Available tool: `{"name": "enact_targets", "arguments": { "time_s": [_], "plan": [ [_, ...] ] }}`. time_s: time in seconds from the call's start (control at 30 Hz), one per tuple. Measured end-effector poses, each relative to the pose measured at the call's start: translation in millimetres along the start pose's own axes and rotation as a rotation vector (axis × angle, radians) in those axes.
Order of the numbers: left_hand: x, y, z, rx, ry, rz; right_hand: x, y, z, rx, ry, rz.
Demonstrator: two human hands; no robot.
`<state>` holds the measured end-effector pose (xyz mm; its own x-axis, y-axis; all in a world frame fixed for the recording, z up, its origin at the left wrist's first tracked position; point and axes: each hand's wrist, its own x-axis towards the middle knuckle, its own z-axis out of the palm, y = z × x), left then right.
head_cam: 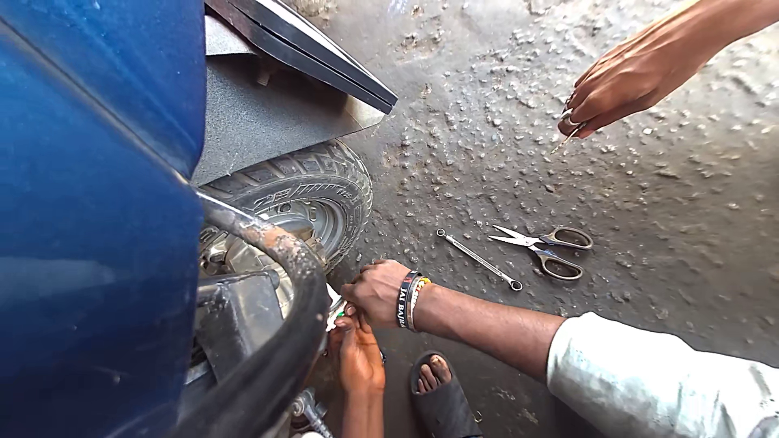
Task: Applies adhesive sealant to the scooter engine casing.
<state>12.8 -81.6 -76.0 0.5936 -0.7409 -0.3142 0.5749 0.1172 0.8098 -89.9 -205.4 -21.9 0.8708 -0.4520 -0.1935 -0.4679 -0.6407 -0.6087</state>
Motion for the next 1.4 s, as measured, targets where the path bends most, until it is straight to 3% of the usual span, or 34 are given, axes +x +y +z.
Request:
{"name": "enact_targets", "arguments": {
  "time_s": [0.1, 0.2, 0.37, 0.43, 0.67, 0.83, 1.03, 1.13, 1.3, 1.4],
  "plan": [
    [2, -5, 13, 0.066, 0.115, 0.054, 3, 1, -6, 0.077, -0.059, 0.086],
    [7, -11, 15, 0.147, 0.15, 0.159, 5, 15, -6, 0.314, -0.088, 0.142],
    [10, -18, 24, 0.168, 0.216, 0.228, 5, 29, 9, 0.774, 0.115, 0.035],
    [10, -18, 25, 0.168, 0.226, 0.221, 7, 23, 5, 0.723, 0.09, -0.05],
    [10, -15, 20, 0.124, 0.224, 0.171, 25, 14, -30, 0.395, -0.282, -0.178],
    [8, -10, 19, 0.135, 0.225, 0.134, 34, 0, -47, 0.194, -0.376, -0.201],
    [5, -6, 16, 0.224, 0.246, 0.107, 25, -4, -50, 0.148, -0.314, -0.169],
    [9, -5, 15, 0.297, 0.252, 0.087, 19, -5, -35, 0.198, -0.235, -0.077],
    [15, 2, 4, 0.554, 0.272, -0.005, 16, 1, -11, 0.237, -0.184, -0.096],
    [23, 5, -17, 0.545, 0.162, -0.034, 20, 6, 5, 0.275, -0.105, -0.152]
  ]
}}
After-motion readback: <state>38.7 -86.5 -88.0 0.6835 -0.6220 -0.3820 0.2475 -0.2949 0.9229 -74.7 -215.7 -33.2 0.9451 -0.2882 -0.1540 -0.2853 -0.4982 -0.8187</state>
